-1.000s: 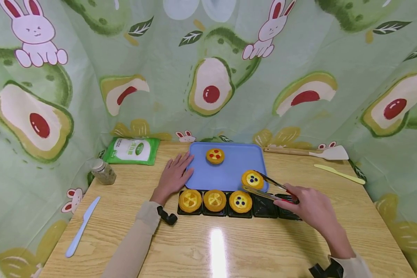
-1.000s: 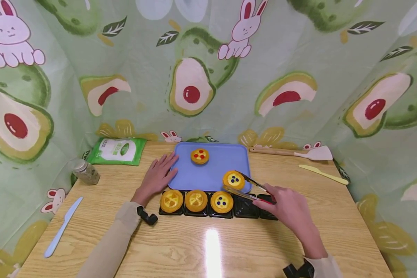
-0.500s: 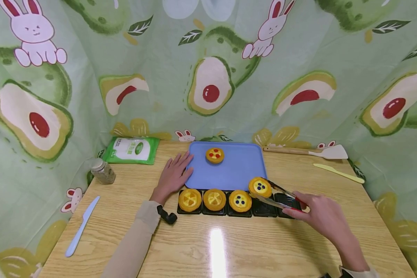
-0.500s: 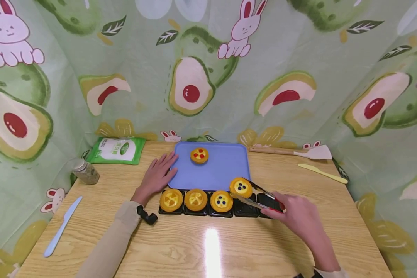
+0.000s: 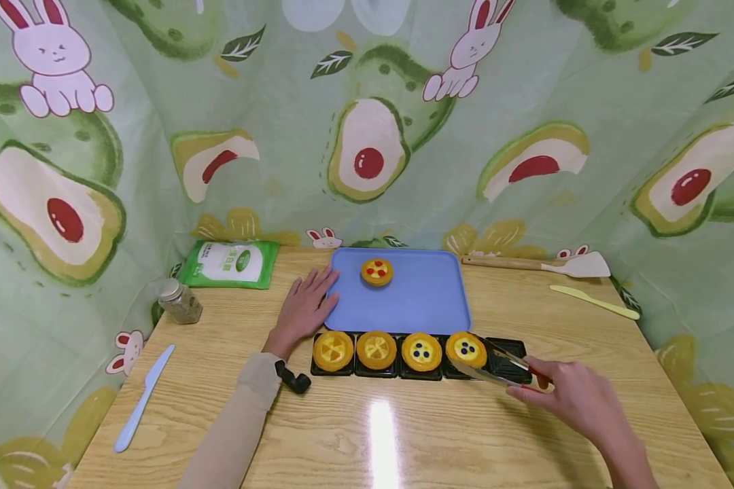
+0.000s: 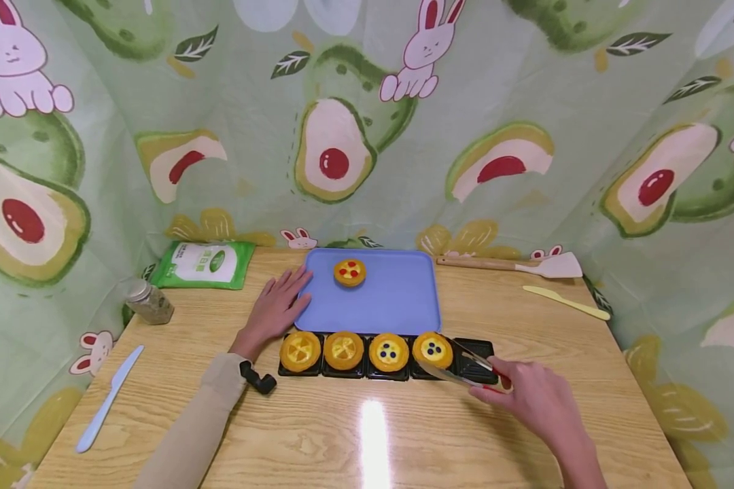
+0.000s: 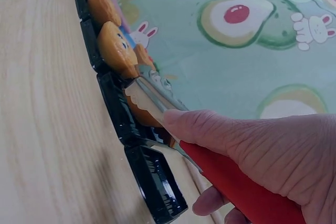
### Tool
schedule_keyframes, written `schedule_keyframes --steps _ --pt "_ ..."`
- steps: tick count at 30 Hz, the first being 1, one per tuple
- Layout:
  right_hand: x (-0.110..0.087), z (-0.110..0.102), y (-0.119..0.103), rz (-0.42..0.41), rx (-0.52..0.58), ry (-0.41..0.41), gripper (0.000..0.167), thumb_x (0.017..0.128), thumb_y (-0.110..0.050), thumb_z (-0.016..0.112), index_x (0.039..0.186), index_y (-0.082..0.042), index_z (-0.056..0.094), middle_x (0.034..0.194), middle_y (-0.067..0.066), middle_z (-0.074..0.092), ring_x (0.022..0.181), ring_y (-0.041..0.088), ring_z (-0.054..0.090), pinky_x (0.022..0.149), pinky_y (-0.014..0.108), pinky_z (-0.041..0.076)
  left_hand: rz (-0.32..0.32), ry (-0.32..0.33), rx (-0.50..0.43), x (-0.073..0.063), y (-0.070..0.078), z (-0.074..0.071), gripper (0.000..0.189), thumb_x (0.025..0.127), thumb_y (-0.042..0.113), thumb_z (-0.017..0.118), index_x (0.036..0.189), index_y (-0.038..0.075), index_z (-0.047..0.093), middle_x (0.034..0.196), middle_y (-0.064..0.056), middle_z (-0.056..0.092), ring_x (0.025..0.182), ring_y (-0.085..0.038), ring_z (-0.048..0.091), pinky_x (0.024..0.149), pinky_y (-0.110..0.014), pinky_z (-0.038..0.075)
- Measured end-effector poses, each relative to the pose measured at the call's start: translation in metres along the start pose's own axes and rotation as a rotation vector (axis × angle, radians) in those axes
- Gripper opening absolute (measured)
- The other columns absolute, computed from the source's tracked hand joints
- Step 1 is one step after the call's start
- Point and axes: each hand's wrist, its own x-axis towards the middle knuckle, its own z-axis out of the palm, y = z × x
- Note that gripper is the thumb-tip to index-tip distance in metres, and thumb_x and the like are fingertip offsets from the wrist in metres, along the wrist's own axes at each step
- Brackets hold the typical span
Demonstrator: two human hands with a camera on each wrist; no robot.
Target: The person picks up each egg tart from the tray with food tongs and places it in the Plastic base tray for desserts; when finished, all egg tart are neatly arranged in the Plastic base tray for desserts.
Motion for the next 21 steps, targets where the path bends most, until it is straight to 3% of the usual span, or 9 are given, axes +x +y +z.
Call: schedule_keyframes --steps 2,9,16,21 --pt "0.0 0.002 0.0 0.004 0.003 0.0 0.045 0.084 -0.067 0.077 0.1 -0.025 0.072 0.069 -0.013 0.045 0.055 0.01 0.039 0.046 0.029 0.028 0.001 0.001 -0.001 0.0 -0.001 0.0 0.062 0.111 0.055 0.033 0.168 0.031 0.024 0.174 0.009 0.015 0.162 -0.027 0.01 0.129 -0.054 0.006" --pt "0.0 0.006 0.001 -0.002 0.014 0.024 0.045 0.082 -0.068 0.077 0.094 -0.025 0.069 0.07 -0.013 0.047 0.054 0.01 0.039 0.045 0.03 0.029 0.0 -0.001 -0.002 0.0 -0.001 0.0 0.062 0.111 0.055 0.033 0.168 0.031 0.025 0.174 0.009 0.015 0.162 -0.027 0.01 0.129 -0.055 0.006" --pt "0.0 -0.001 0.0 0.037 0.067 0.017 0.073 0.081 -0.069 0.078 0.124 -0.011 0.076 0.075 -0.009 0.051 0.059 0.01 0.04 0.047 0.03 0.03 0.003 0.004 -0.004 0.0 0.0 0.0 0.062 0.111 0.054 0.034 0.168 0.03 0.026 0.174 0.009 0.016 0.162 -0.028 0.011 0.128 -0.056 0.006" --pt "0.007 -0.007 -0.002 0.061 0.079 0.028 0.062 0.081 -0.07 0.078 0.105 -0.013 0.072 0.075 -0.005 0.053 0.057 0.013 0.041 0.046 0.031 0.03 0.002 0.0 -0.004 0.0 0.001 -0.001 0.062 0.111 0.054 0.033 0.168 0.03 0.025 0.174 0.009 0.016 0.162 -0.028 0.011 0.128 -0.055 0.006"
